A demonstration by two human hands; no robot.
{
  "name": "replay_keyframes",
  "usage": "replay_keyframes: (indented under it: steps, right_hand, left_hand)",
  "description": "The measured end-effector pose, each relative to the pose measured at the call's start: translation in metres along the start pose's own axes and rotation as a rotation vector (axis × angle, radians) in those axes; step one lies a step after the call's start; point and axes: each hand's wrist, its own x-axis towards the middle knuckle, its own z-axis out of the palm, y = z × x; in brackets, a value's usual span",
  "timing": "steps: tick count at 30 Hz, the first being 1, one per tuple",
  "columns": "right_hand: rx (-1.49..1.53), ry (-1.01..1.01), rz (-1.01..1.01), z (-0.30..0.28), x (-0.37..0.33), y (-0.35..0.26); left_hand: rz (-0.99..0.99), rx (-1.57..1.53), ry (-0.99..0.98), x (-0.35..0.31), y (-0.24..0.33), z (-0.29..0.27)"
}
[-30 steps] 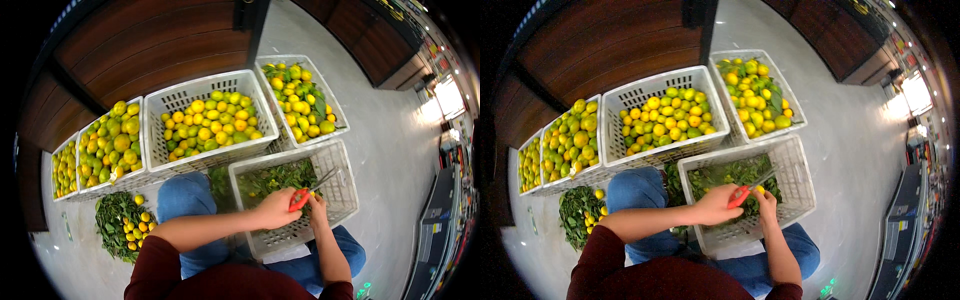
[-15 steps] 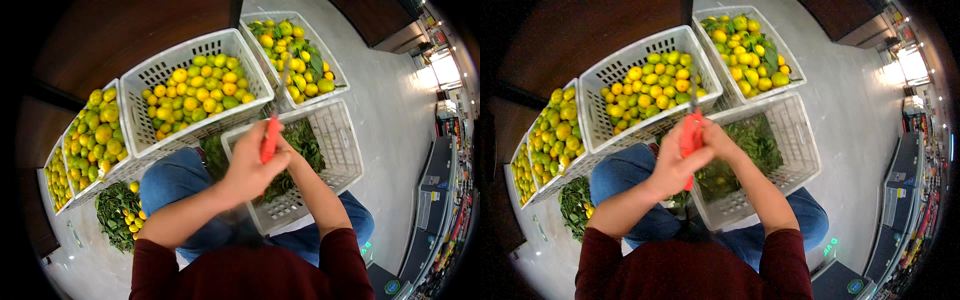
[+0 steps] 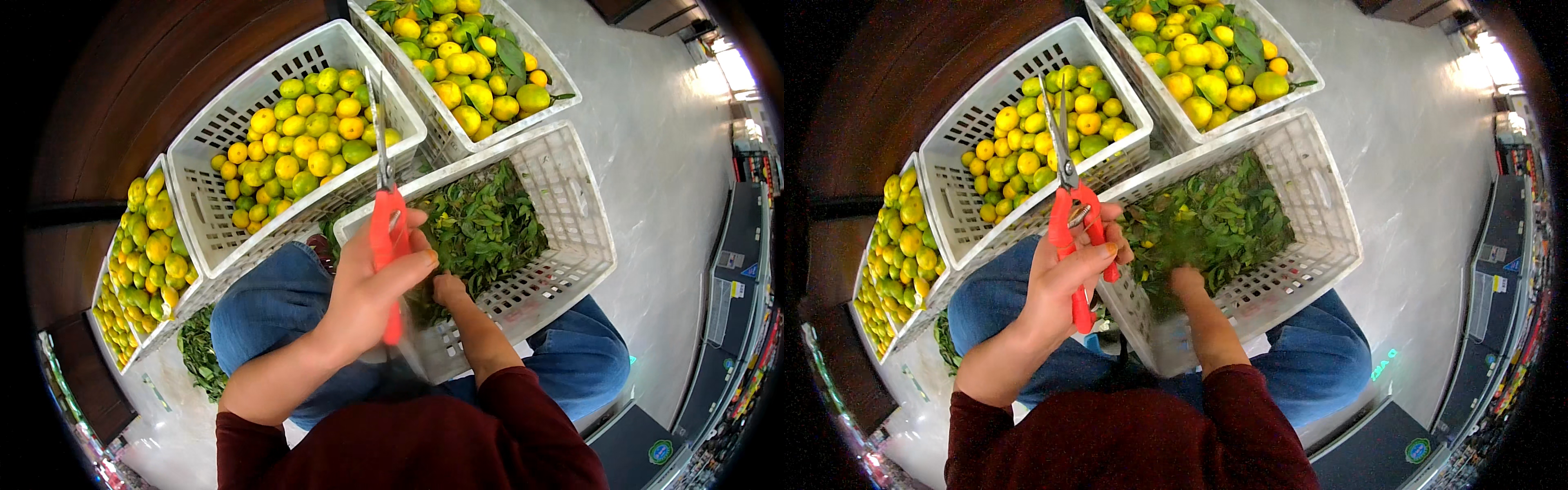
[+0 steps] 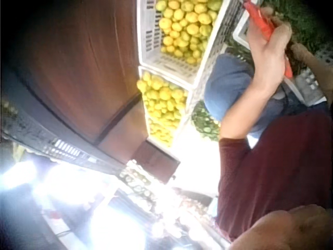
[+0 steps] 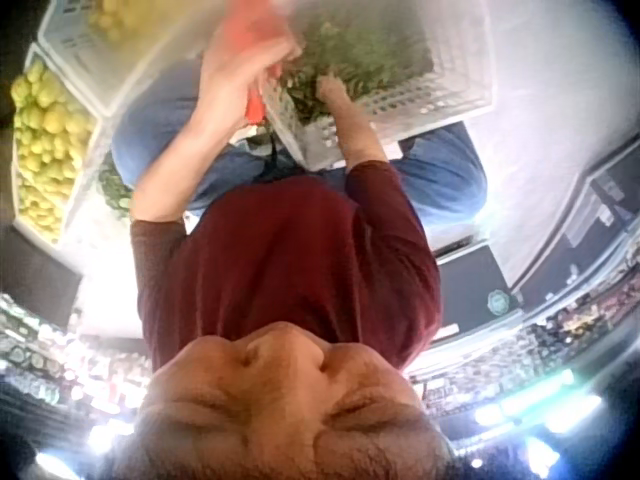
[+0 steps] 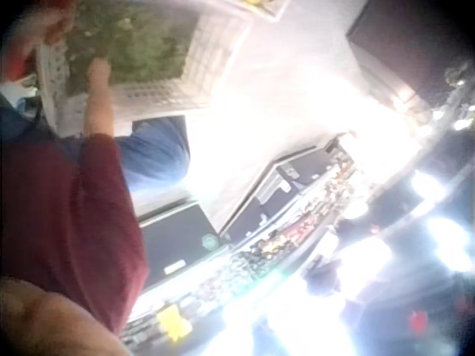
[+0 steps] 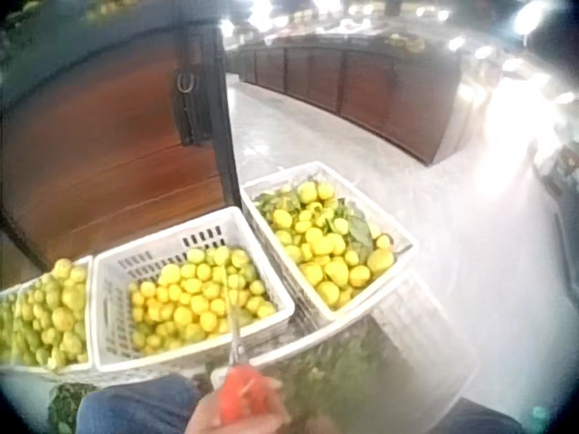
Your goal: The person sits on the floor and uses red-handled shears to trim leaves and stems from small citrus fruits. They pick each fruit from a crate, cut off the foliage, and place the trimmed fruit into a separate crate while discarding the leaves into a third crate.
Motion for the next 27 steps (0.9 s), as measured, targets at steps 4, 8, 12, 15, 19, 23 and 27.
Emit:
replay_keyframes:
  steps: [4,8,12,15,19,23,27]
  right_hand:
    - [0.003,-0.028,0.019,0.012,0.009,0.007]
    - [0.580,-0.153,-0.130,-0.002,0.026,0.034]
    - [1.377,-0.222,-0.127,-0.040,0.033,0.054]
    - [1.286,-0.116,-0.031,-0.051,0.029,0.058]
    - [0.369,0.188,-0.118,-0.042,0.021,0.048]
    - [0.018,-0.042,0.145,-0.026,0.009,0.041]
    - [-0.040,-0.001,0.253,-0.024,0.005,0.032]
  left_hand:
    - [-0.037,-0.062,0.003,0.007,-0.001,0.006]
    - [-0.021,-0.066,-0.016,0.012,-0.003,0.006]
    - [-0.029,-0.052,0.015,0.010,-0.002,0.008]
    - [-0.044,-0.037,0.015,0.009,-0.001,0.009]
    - [-0.048,-0.018,0.020,0.006,0.002,0.005]
    - [-0.046,-0.050,0.033,0.004,0.001,0.003]
    - [-0.045,-0.075,0.015,0.003,0.000,-0.001]
